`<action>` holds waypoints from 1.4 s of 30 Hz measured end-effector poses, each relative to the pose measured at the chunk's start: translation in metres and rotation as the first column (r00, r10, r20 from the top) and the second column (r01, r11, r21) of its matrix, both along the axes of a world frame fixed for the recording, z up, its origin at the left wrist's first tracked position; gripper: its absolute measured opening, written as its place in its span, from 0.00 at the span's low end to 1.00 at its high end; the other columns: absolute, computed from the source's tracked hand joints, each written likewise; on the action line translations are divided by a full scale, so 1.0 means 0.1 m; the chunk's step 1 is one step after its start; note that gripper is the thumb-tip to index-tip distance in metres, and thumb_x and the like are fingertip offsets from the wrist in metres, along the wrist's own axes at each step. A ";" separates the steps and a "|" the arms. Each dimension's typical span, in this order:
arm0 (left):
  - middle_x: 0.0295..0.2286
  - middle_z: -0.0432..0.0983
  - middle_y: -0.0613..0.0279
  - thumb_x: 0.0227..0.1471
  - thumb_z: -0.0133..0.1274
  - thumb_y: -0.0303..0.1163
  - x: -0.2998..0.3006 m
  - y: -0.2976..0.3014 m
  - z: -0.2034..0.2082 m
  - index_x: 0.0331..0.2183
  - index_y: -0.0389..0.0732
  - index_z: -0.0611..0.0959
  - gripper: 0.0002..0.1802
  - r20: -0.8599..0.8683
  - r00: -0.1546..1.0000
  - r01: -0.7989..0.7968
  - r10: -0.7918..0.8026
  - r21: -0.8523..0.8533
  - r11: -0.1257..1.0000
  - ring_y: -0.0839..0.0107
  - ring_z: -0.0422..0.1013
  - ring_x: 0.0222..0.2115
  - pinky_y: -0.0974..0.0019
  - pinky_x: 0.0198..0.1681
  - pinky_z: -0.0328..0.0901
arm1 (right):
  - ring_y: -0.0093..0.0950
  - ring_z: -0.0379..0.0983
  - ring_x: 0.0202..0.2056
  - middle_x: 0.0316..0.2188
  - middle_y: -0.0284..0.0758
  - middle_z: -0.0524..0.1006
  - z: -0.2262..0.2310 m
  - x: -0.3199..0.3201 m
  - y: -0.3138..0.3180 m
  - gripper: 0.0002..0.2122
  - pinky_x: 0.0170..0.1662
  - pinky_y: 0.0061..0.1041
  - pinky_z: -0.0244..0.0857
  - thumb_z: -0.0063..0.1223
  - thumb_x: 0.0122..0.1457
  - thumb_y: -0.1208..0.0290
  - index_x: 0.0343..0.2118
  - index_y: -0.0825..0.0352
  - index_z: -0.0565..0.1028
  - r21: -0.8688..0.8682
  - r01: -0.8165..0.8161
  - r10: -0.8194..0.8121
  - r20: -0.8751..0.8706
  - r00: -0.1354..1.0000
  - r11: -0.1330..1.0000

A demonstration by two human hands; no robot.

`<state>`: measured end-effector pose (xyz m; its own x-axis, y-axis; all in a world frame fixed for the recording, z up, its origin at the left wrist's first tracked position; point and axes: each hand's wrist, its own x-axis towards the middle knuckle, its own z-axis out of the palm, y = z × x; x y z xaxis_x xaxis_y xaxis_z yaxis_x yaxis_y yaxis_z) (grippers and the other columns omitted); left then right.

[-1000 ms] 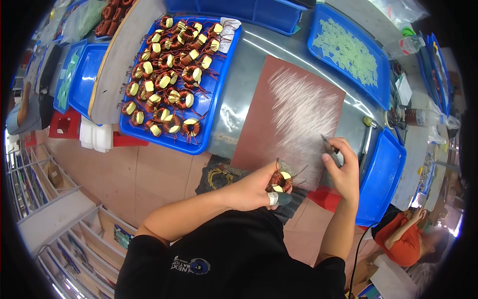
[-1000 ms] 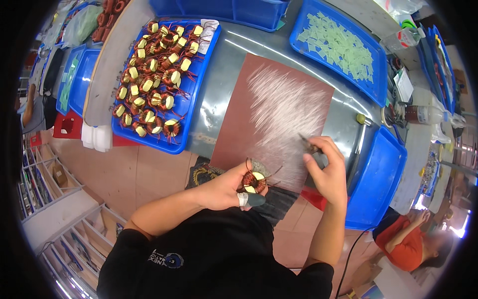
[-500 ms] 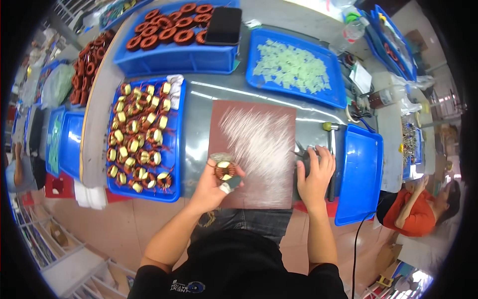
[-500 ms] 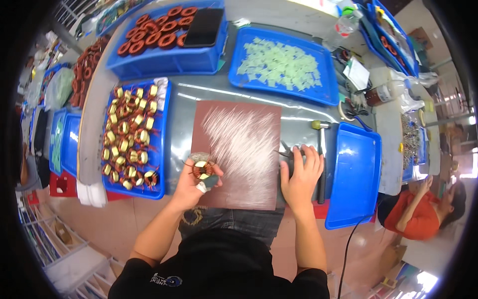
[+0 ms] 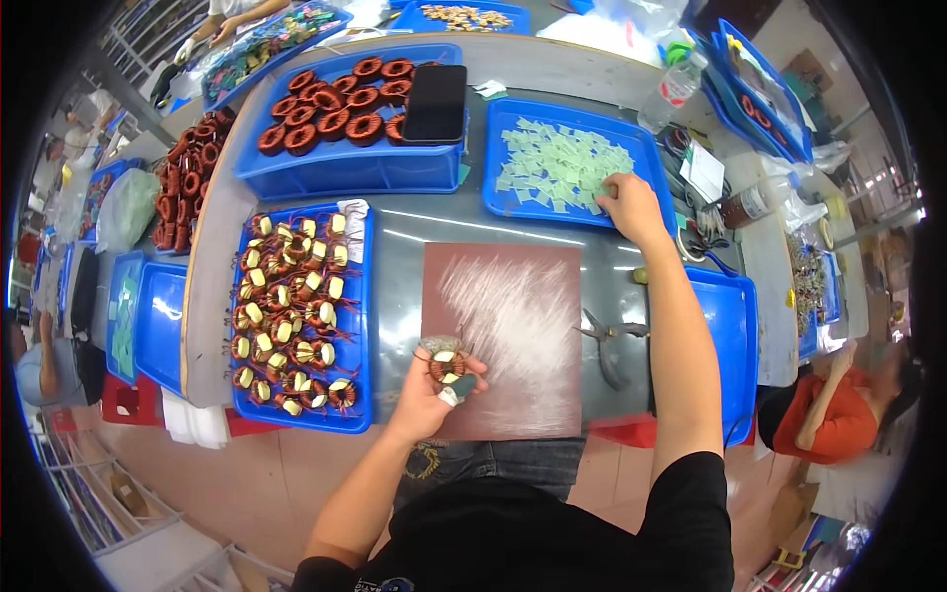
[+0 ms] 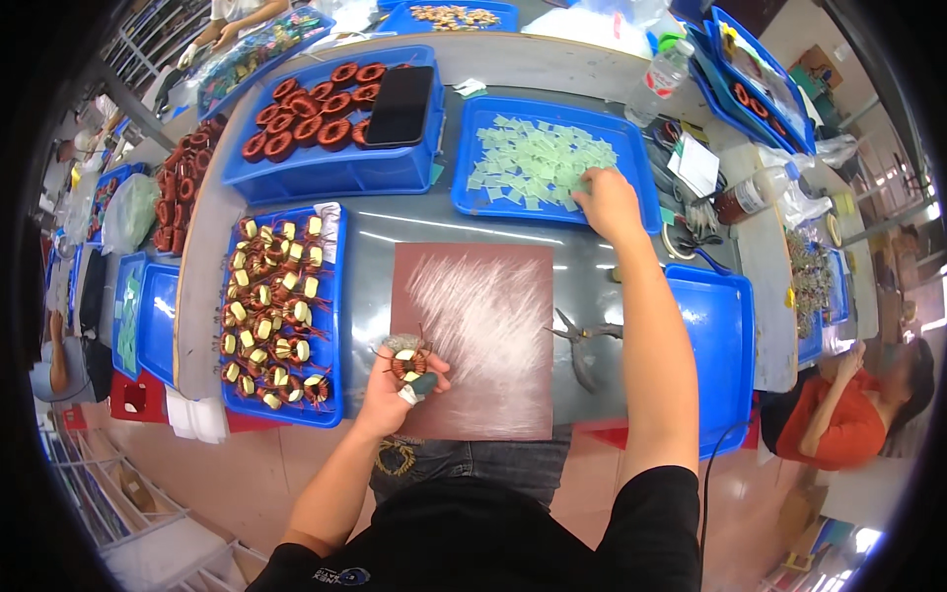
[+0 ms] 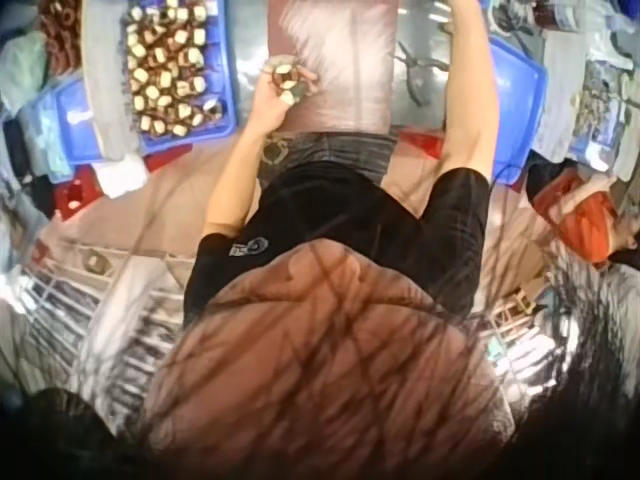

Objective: Cleaning wires and assembling electronic coil components at a factory workbench.

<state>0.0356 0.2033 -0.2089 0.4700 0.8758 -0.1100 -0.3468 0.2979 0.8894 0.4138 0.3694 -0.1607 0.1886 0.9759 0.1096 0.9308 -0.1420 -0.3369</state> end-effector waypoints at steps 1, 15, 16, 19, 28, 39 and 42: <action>0.41 0.76 0.49 0.55 0.56 0.20 0.00 -0.01 -0.01 0.51 0.44 0.64 0.25 0.000 1.000 -0.009 0.009 0.001 1.000 0.64 0.77 0.37 0.62 0.41 0.72 | 0.44 0.76 0.41 0.37 0.45 0.79 -0.02 0.04 0.01 0.12 0.46 0.39 0.70 0.62 0.52 0.69 0.39 0.67 0.80 0.001 -0.009 0.009 0.000 1.000 1.000; 0.46 0.75 0.48 0.57 0.51 0.18 -0.02 0.04 0.02 0.49 0.42 0.63 0.21 0.077 0.996 0.044 -0.039 -0.055 0.998 0.65 0.76 0.38 0.63 0.42 0.73 | 0.28 0.77 0.27 0.26 0.38 0.80 0.10 -0.02 -0.42 0.07 0.33 0.27 0.70 0.56 0.57 0.76 0.39 0.71 0.79 0.198 0.102 -0.009 -0.422 0.907 0.975; 0.47 0.74 0.46 0.57 0.51 0.18 -0.03 0.03 0.04 0.49 0.42 0.63 0.21 0.111 0.993 0.039 -0.031 -0.076 0.996 0.65 0.77 0.38 0.63 0.42 0.73 | 0.25 0.75 0.28 0.27 0.36 0.79 0.11 -0.25 -0.59 0.08 0.33 0.25 0.69 0.55 0.57 0.77 0.40 0.71 0.78 0.192 -0.015 0.091 -0.398 0.913 0.981; 0.49 0.73 0.45 0.57 0.52 0.19 -0.08 0.02 0.00 0.49 0.43 0.62 0.22 0.112 0.993 0.031 -0.023 -0.070 0.997 0.64 0.77 0.39 0.63 0.42 0.73 | 0.34 0.75 0.32 0.31 0.41 0.75 0.23 -1.01 -1.10 0.09 0.37 0.29 0.68 0.57 0.53 0.81 0.38 0.70 0.78 0.237 -0.414 0.454 -0.153 0.878 0.879; 0.46 0.74 0.50 0.54 0.57 0.21 -0.02 0.01 0.02 0.53 0.38 0.66 0.27 0.016 0.997 -0.069 0.070 -0.056 0.996 0.63 0.77 0.39 0.62 0.45 0.73 | 0.38 0.72 0.32 0.28 0.36 0.73 -0.12 -1.74 -1.59 0.04 0.36 0.36 0.68 0.61 0.50 0.76 0.29 0.66 0.77 0.186 -0.492 0.523 -0.208 0.826 0.850; 0.47 0.73 0.54 0.55 0.53 0.17 -0.02 -0.02 0.00 0.53 0.40 0.64 0.26 0.026 0.990 -0.138 0.140 -0.071 0.988 0.71 0.73 0.40 0.68 0.40 0.71 | 0.39 0.70 0.31 0.27 0.39 0.68 -0.11 -1.84 -1.63 0.06 0.33 0.35 0.67 0.57 0.48 0.78 0.26 0.67 0.70 0.174 -0.490 0.499 -0.010 0.867 0.854; 0.47 0.73 0.54 0.55 0.53 0.17 -0.02 -0.01 0.02 0.53 0.40 0.64 0.26 0.021 0.990 -0.135 0.137 -0.069 0.988 0.72 0.73 0.40 0.68 0.40 0.71 | 0.40 0.70 0.31 0.28 0.40 0.68 -0.18 -1.88 -1.63 0.05 0.34 0.36 0.67 0.56 0.49 0.79 0.26 0.67 0.70 0.184 -0.488 0.502 -0.031 0.865 0.853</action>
<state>0.0334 0.2027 -0.2069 0.3506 0.9227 -0.1607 -0.4105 0.3056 0.8592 0.2259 0.2061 -0.1785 -0.3005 0.9114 0.2812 0.8340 0.3942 -0.3862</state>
